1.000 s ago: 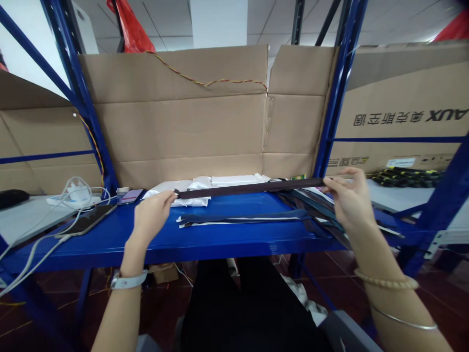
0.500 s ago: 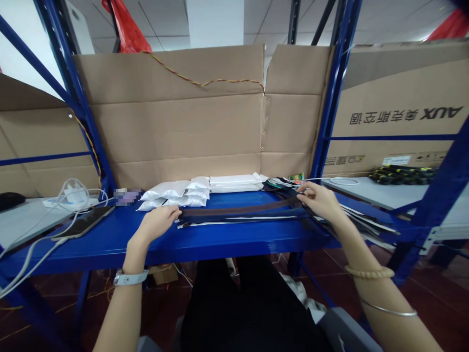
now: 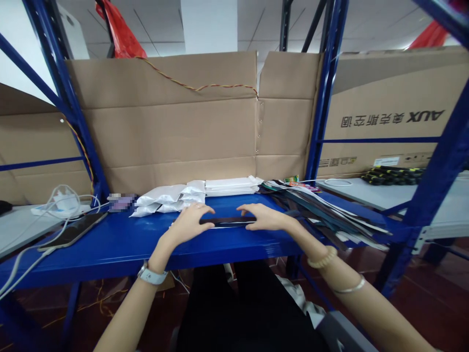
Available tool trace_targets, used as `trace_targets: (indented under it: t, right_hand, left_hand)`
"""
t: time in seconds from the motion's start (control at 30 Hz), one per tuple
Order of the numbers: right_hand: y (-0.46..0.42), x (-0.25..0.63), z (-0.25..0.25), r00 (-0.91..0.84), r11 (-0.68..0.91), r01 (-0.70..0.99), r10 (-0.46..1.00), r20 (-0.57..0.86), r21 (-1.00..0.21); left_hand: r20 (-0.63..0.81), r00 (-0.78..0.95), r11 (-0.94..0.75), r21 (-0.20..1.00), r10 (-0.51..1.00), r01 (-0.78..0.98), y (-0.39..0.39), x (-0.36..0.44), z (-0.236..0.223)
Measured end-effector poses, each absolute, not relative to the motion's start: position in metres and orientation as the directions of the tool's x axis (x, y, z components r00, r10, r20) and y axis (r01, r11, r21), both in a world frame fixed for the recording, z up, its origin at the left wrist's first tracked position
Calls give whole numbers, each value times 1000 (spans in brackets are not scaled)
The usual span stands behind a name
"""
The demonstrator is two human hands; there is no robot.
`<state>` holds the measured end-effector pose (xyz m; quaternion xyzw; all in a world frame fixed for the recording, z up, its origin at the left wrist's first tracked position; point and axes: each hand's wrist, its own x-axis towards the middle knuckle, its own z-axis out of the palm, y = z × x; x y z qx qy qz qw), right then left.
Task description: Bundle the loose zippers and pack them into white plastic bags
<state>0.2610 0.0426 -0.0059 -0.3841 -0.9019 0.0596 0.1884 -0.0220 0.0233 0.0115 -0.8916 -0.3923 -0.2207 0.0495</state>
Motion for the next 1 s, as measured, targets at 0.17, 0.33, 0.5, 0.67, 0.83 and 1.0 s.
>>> trace_targets:
  t: [0.17, 0.33, 0.5, 0.67, 0.83, 1.0]
  right_hand:
    - [65, 225, -1, -644, 661, 730, 750, 150, -174]
    - [72, 219, -4, -643, 668, 716, 744, 181, -203]
    - [90, 214, 2, -607, 667, 663, 745, 277, -339]
    - [152, 209, 29, -545, 588, 586, 795, 266, -558]
    - [201, 218, 59, -500, 513, 438, 822, 274, -739]
    - [209, 212, 59, -490, 274, 50, 844, 215, -960]
  left_hand:
    - [185, 739, -762, 179, 647, 622, 46, 12, 11]
    - [178, 695, -717, 201, 697, 668, 57, 23, 7]
    - [273, 530, -594, 285, 803, 752, 81, 34, -2]
    - [392, 266, -439, 462, 881, 771, 147, 59, 23]
    - [440, 16, -349, 691, 898, 633, 198, 77, 57]
    - [372, -78, -324, 879, 925, 349, 217, 95, 59]
